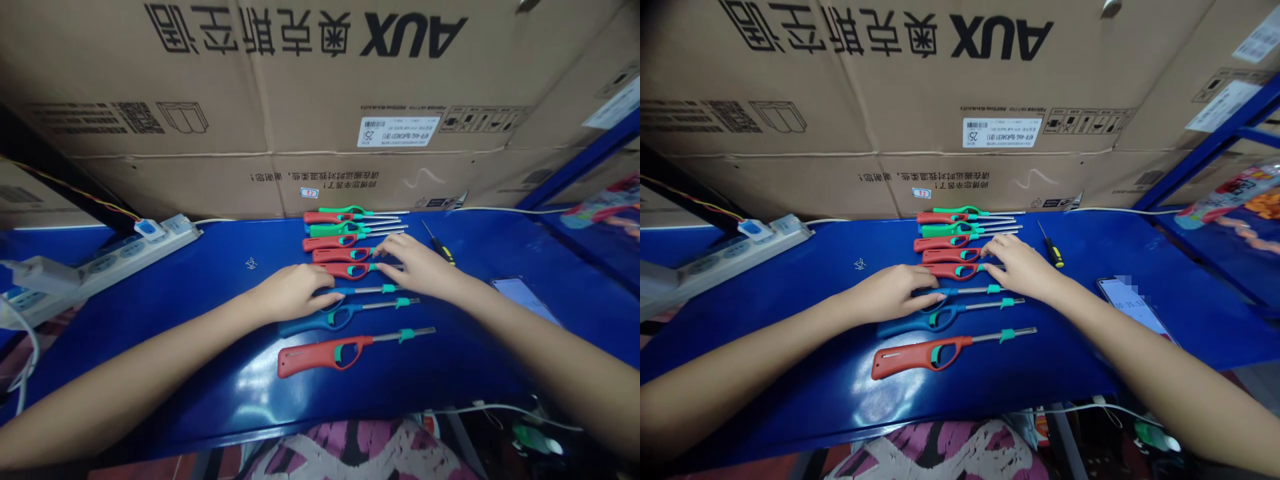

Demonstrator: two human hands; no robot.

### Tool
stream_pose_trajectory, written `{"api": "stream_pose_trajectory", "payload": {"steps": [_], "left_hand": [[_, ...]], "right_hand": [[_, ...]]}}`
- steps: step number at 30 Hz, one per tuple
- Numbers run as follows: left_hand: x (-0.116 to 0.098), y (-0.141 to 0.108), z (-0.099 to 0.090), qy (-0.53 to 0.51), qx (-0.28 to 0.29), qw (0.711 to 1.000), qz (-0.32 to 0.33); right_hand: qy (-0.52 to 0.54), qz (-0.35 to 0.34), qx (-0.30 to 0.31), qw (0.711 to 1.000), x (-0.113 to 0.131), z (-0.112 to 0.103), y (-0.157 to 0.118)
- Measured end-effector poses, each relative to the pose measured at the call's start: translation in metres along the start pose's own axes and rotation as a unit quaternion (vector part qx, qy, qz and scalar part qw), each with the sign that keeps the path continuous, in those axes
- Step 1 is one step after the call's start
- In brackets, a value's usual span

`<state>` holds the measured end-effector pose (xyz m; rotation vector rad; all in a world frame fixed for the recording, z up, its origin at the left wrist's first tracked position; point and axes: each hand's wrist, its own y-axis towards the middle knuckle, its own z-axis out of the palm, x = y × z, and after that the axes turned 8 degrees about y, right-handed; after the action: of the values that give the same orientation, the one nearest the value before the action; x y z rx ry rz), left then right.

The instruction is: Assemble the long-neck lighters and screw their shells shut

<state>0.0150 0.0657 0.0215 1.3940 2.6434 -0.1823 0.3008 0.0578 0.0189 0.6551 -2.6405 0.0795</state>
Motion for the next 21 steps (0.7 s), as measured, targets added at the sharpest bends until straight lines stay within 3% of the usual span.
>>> {"api": "stream_pose_trajectory", "payload": {"steps": [3, 5, 8, 10, 12, 15, 18, 21], "left_hand": [[0.001, 0.009, 0.006, 0.012, -0.015, 1.000, 0.003], [0.002, 0.010, 0.008, 0.036, -0.055, 0.998, 0.001], [0.001, 0.007, 0.004, 0.083, -0.146, 0.985, -0.033], [-0.003, 0.004, -0.004, 0.119, -0.163, 0.979, -0.039], [-0.011, 0.000, -0.014, 0.151, -0.114, 0.982, -0.011], [-0.028, -0.006, -0.024, 0.157, -0.027, 0.987, -0.009], [-0.044, -0.016, -0.030, 0.142, -0.024, 0.989, 0.029], [-0.056, -0.030, -0.035, 0.133, -0.003, 0.991, 0.023]], "right_hand": [[-0.013, 0.003, 0.023, 1.000, -0.008, 0.007, 0.008], [-0.007, 0.001, 0.034, 0.999, -0.006, 0.009, 0.008], [0.009, -0.005, 0.030, 0.999, 0.007, 0.006, 0.002], [0.017, -0.009, 0.027, 0.999, 0.022, 0.000, -0.006], [0.028, -0.011, 0.038, 0.999, 0.040, -0.007, -0.014], [0.041, -0.037, 0.114, 0.992, 0.067, -0.016, -0.026], [-0.002, -0.106, 0.152, 0.983, 0.082, -0.018, -0.036], [-0.056, -0.158, 0.140, 0.976, 0.087, -0.015, -0.046]]}}
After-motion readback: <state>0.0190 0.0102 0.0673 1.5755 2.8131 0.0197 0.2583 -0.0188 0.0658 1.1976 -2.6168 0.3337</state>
